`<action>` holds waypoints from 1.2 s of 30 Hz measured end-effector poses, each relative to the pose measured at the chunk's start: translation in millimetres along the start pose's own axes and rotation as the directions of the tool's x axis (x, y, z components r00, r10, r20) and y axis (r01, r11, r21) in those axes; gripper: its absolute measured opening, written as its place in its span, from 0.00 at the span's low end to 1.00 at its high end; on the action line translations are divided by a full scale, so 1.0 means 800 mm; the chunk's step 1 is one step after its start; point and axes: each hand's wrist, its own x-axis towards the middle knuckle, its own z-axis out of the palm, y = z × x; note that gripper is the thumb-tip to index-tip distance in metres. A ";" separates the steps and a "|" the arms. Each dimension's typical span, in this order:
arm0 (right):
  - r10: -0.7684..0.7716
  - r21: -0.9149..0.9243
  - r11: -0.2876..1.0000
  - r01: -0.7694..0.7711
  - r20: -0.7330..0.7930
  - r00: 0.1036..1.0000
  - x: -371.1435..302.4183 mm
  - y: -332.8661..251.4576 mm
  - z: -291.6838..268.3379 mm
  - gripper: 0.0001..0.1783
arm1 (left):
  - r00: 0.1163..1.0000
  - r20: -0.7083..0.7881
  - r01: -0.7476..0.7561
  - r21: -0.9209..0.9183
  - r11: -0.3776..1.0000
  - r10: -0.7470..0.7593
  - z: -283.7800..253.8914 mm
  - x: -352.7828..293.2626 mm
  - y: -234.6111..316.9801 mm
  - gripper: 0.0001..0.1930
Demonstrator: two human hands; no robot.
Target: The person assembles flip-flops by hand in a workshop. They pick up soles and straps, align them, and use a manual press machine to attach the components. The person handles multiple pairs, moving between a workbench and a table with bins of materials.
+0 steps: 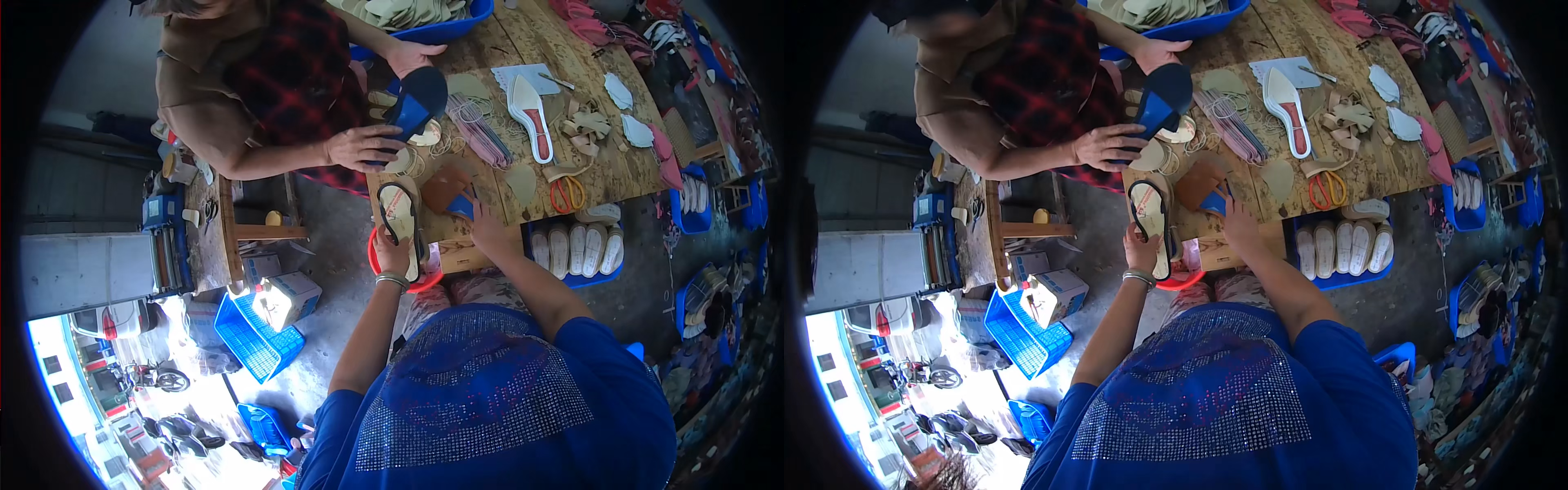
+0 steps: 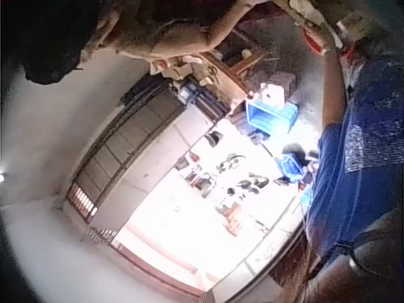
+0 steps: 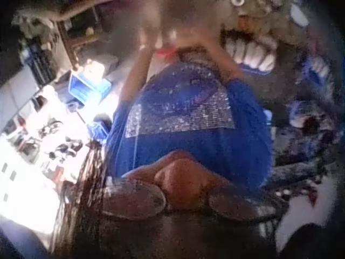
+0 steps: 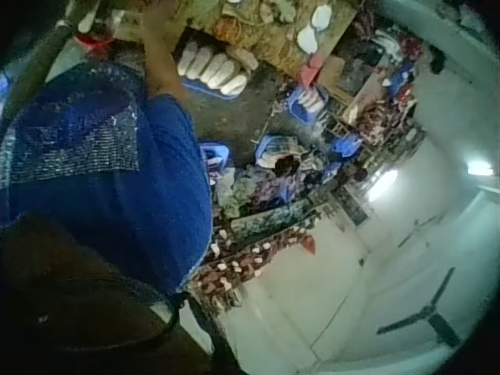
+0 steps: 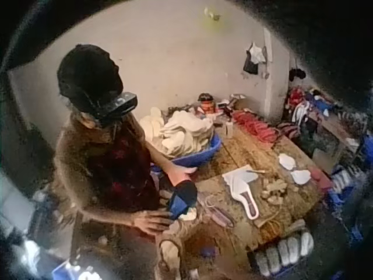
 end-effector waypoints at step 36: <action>-0.161 0.777 -0.023 -0.629 0.619 0.769 0.017 0.037 -0.029 0.29 | 0.863 0.466 0.462 -0.574 0.676 -0.194 -0.024 -0.068 0.009 0.19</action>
